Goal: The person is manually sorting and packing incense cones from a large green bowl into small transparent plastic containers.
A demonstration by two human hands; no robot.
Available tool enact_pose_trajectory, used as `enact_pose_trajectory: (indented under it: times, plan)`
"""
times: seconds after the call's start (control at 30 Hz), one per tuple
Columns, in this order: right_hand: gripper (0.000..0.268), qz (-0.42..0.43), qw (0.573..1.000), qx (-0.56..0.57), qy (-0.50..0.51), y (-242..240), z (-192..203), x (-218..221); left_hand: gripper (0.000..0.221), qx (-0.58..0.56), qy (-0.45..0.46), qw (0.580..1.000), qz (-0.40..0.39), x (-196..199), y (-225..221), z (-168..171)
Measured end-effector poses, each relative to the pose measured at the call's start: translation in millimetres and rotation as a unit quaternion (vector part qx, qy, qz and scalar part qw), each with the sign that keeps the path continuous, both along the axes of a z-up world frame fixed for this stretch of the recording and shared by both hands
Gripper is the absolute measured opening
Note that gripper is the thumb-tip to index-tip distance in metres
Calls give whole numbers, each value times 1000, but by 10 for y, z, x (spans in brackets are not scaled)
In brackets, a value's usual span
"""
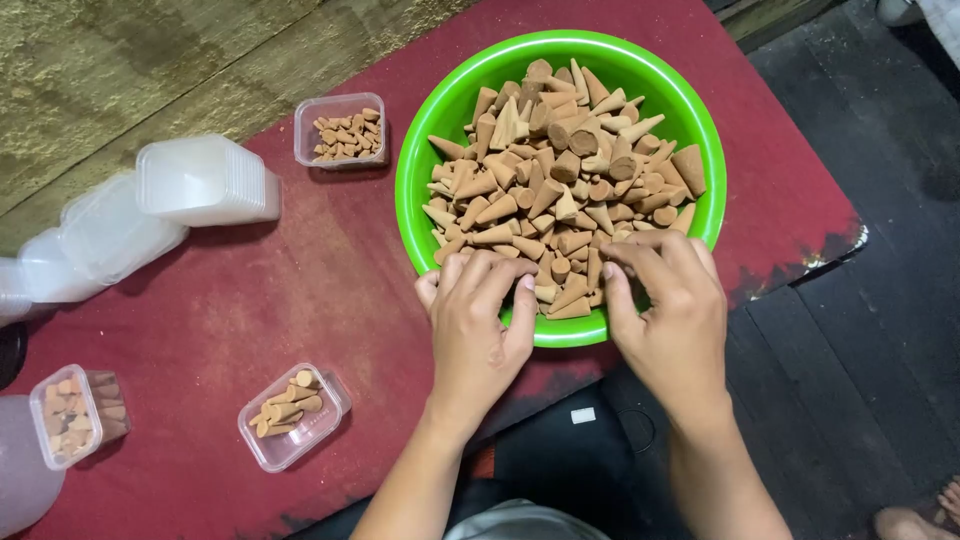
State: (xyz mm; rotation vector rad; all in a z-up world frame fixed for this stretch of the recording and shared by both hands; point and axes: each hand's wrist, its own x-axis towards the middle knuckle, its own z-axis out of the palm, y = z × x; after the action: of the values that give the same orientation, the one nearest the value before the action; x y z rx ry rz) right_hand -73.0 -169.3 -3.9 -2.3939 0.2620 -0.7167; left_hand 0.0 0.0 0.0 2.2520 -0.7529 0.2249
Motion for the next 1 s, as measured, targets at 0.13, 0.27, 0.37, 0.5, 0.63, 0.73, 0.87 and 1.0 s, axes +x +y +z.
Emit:
enact_pose_trajectory:
  times: [0.13, 0.27, 0.37, 0.5, 0.63, 0.73, 0.87, 1.0]
  plan:
    - [12, 7, 999, -19, 25, -11, -35, 17, 7, 4, -6, 1000, 4, -3, -4, -39]
    - [8, 21, 999, -10, 27, -34, -82, -1, 12, -9, 0, 1000, 2, 1, 19, -55]
    - [5, 30, 999, -10, 24, -35, -103, -17, 12, -16, -1, 1000, 0, -5, 29, -73]
    - [4, 45, 999, -9, 19, 2, -85, -2, 13, -37, 2, 999, -5, -3, 47, -79]
    - [4, 49, 999, -4, 20, 12, -88, -7, 13, -78, 15, 997, -13, -14, 78, -66]
    - [6, 44, 999, -7, 19, 22, -106, -12, 13, -109, 25, 994, -17, -32, 122, -26]
    - [7, 23, 999, 23, -22, 41, -133, -11, 15, -178, 55, 982, -16, -62, 200, 36]
    - [9, -13, 995, 59, -84, 100, -212, 1, 18, -242, 65, 968, -21, -78, 304, 103]
